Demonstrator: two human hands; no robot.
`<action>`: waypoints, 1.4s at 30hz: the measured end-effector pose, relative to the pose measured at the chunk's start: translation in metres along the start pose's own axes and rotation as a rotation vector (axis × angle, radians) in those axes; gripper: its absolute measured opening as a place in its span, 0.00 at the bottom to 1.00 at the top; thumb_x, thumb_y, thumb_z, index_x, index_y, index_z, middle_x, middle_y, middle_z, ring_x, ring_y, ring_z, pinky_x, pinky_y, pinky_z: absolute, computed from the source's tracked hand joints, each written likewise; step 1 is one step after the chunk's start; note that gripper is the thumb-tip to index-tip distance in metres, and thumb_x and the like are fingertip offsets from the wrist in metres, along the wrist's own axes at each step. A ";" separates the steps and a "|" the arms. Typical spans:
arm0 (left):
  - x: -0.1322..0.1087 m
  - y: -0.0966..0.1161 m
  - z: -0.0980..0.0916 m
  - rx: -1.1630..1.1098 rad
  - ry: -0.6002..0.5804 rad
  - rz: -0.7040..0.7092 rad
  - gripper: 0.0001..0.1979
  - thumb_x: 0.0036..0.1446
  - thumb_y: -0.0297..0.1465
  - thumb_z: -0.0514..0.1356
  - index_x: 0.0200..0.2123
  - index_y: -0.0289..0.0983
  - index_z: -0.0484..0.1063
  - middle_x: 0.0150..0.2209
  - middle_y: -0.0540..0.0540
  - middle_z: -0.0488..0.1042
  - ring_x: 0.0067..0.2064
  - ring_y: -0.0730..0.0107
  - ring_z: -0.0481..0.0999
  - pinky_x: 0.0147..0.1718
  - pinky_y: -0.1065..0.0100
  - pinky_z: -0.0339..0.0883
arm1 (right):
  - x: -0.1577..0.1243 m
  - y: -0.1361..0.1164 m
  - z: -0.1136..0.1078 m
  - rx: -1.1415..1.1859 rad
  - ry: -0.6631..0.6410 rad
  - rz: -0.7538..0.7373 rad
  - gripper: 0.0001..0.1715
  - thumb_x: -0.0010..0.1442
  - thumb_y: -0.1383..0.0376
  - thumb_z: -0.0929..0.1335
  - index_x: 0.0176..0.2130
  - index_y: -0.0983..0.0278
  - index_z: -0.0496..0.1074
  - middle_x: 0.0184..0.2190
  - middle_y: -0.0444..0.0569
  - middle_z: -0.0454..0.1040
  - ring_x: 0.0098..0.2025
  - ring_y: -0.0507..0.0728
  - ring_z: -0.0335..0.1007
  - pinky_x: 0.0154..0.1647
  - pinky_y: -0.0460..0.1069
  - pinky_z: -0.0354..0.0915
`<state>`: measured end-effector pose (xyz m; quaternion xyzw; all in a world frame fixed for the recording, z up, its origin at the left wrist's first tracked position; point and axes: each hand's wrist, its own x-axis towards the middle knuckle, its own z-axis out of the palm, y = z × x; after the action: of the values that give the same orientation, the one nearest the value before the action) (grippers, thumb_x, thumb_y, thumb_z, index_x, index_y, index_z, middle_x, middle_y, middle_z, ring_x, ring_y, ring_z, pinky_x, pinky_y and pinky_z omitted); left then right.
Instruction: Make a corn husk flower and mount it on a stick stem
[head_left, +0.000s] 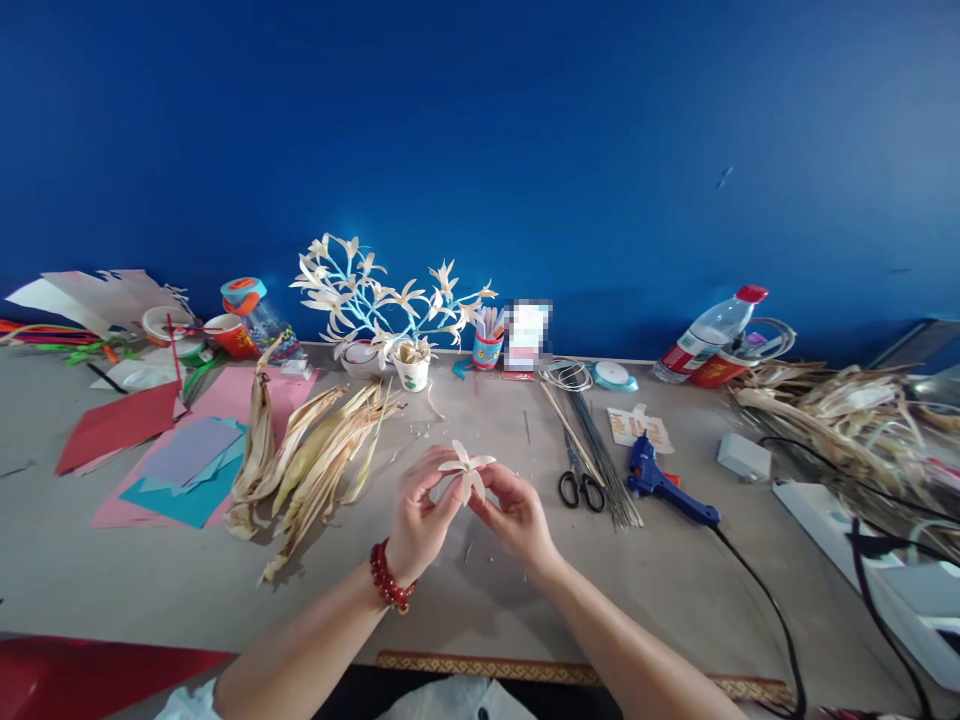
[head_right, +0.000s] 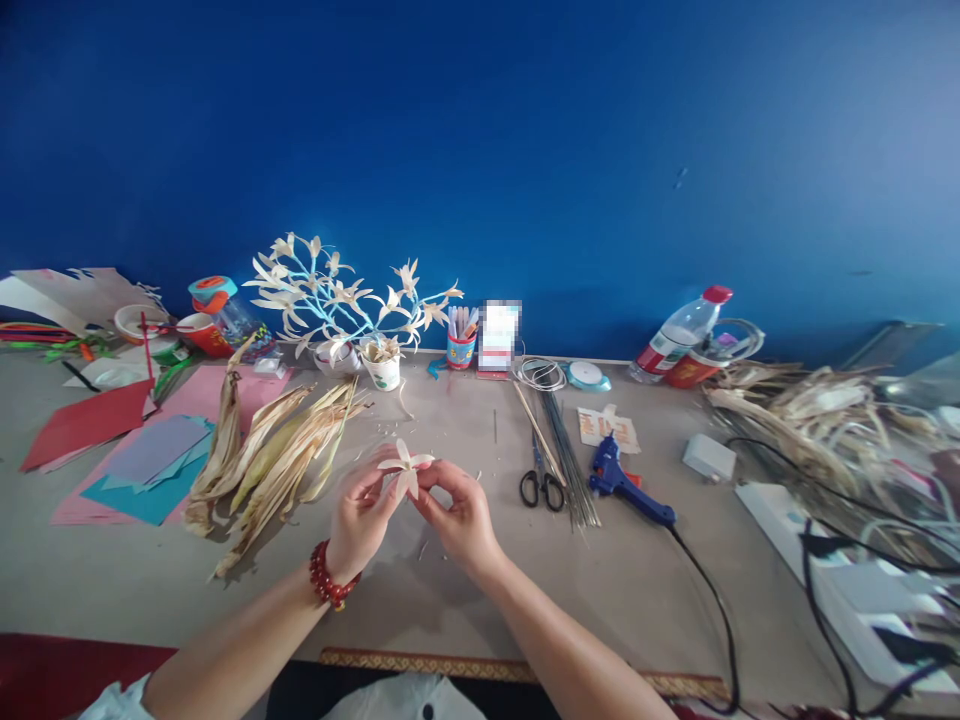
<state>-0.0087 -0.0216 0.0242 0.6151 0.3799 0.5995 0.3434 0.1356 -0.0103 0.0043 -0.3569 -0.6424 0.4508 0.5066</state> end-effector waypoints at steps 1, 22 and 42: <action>0.000 0.000 0.000 0.012 -0.003 0.009 0.10 0.64 0.30 0.58 0.36 0.40 0.81 0.41 0.41 0.81 0.46 0.58 0.76 0.50 0.57 0.66 | 0.000 0.000 0.000 0.006 -0.001 0.001 0.15 0.62 0.56 0.70 0.28 0.62 0.74 0.28 0.47 0.74 0.34 0.57 0.69 0.39 0.50 0.65; -0.002 -0.008 -0.001 -0.054 -0.039 -0.046 0.10 0.65 0.32 0.58 0.44 0.38 0.78 0.46 0.40 0.80 0.50 0.57 0.77 0.51 0.59 0.69 | -0.001 0.007 -0.002 0.056 -0.014 -0.005 0.12 0.62 0.58 0.71 0.31 0.63 0.75 0.31 0.47 0.75 0.36 0.56 0.70 0.43 0.50 0.65; 0.001 -0.007 0.003 -0.288 -0.016 -0.188 0.10 0.65 0.34 0.59 0.33 0.37 0.74 0.31 0.48 0.74 0.36 0.70 0.73 0.40 0.69 0.68 | -0.006 0.003 -0.001 0.184 -0.031 0.106 0.11 0.59 0.60 0.73 0.30 0.64 0.74 0.28 0.45 0.72 0.32 0.53 0.65 0.35 0.46 0.61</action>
<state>-0.0066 -0.0175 0.0185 0.5262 0.3432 0.6080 0.4853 0.1380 -0.0142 -0.0002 -0.3353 -0.5864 0.5394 0.5027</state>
